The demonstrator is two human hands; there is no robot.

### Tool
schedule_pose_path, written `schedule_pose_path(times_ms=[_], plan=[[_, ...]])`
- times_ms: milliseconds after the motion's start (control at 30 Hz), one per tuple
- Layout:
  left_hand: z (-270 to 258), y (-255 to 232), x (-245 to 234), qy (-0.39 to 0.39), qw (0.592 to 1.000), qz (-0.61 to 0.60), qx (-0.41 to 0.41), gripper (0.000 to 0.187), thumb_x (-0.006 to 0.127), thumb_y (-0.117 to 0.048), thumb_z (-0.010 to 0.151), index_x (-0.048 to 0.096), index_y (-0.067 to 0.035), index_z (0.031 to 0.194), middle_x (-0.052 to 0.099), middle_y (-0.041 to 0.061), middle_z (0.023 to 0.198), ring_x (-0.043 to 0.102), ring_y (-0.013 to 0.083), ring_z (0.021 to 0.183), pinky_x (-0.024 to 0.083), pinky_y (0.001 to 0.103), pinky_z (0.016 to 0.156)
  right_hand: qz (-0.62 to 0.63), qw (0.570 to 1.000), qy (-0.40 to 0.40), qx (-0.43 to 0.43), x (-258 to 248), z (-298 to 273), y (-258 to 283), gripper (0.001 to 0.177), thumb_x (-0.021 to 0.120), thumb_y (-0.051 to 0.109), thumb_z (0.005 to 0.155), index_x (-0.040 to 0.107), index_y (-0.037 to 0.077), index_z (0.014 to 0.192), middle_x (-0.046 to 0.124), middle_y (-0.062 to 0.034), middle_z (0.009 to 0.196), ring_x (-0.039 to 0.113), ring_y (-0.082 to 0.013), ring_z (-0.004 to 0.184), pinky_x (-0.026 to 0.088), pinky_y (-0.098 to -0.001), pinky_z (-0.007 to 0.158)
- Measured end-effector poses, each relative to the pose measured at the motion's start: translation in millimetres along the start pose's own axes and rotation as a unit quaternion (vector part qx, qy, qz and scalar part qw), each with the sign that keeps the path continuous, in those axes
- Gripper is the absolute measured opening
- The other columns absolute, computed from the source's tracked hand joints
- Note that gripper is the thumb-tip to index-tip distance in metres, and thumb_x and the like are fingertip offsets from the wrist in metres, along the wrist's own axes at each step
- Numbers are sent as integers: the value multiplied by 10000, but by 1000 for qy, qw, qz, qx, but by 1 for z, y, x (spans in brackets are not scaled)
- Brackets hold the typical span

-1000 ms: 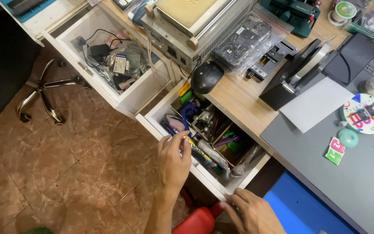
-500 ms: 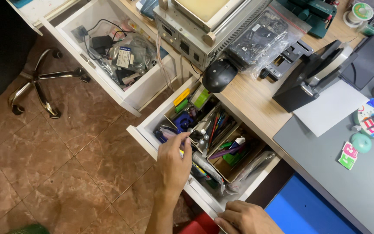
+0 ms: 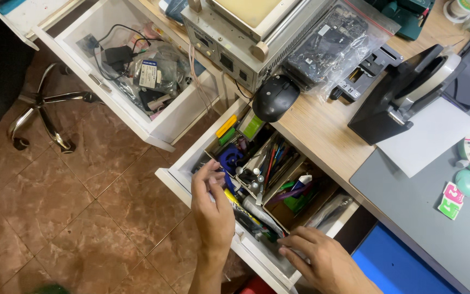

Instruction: The person uses a screwdriver to remove screws from the back of a smartphone, detaches the back cover, and manipulates internal components. They then open a drawer to retrieve a small tool and continue working on the device.

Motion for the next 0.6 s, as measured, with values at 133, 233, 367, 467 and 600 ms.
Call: schedule_pose_path(times_ms=[133, 233, 367, 467, 600], plan=[[3, 2, 2, -11, 1000, -12, -26, 351, 378, -1, 1071, 550, 16, 1376, 708, 154, 1263, 736, 232, 1046, 642, 343, 932, 0, 1000, -18, -16, -9, 13, -3, 306, 581, 356, 1045, 774, 137, 1137, 746, -23, 1032, 714, -218, 942, 604, -382, 815], [5, 1, 3, -8, 999, -16, -29, 342, 386, -2, 1072, 545, 18, 1373, 710, 157, 1259, 744, 230, 1059, 646, 341, 939, -42, 997, -57, -3, -23, 33, -4, 308, 614, 357, 1019, 773, 119, 1133, 789, -51, 1102, 736, -220, 1033, 610, -380, 924], [6, 5, 7, -18, 999, -29, -15, 337, 386, 10, 1067, 563, 5, 1355, 708, 150, 1248, 739, 231, 1057, 645, 343, 933, -119, 987, -105, 19, -25, 82, -29, 242, 620, 266, 1018, 746, 105, 1149, 751, -74, 1102, 697, -271, 972, 578, -407, 879], [7, 7, 7, -23, 999, -17, -28, 342, 384, -4, 1068, 566, 1, 1357, 717, 144, 1246, 740, 236, 1052, 642, 343, 918, -176, 976, -82, 94, -13, 128, -51, 220, 558, 266, 1061, 718, 116, 1048, 743, -86, 897, 704, -334, 765, 554, -454, 723], [9, 7, 2, -49, 994, -64, -70, 353, 366, -10, 1076, 522, 2, 1393, 696, 160, 1277, 730, 240, 1053, 651, 327, 863, -733, 620, -255, -113, 20, 148, -84, 454, 482, 190, 1123, 412, 176, 674, 409, 13, 602, 372, -87, 498, 278, -227, 431]])
Point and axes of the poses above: each hand's wrist, its own z-axis towards the middle knuckle, its own x-axis out of the palm, y = z × x, the point moved 2 cm from there along z, towards the middle knuckle
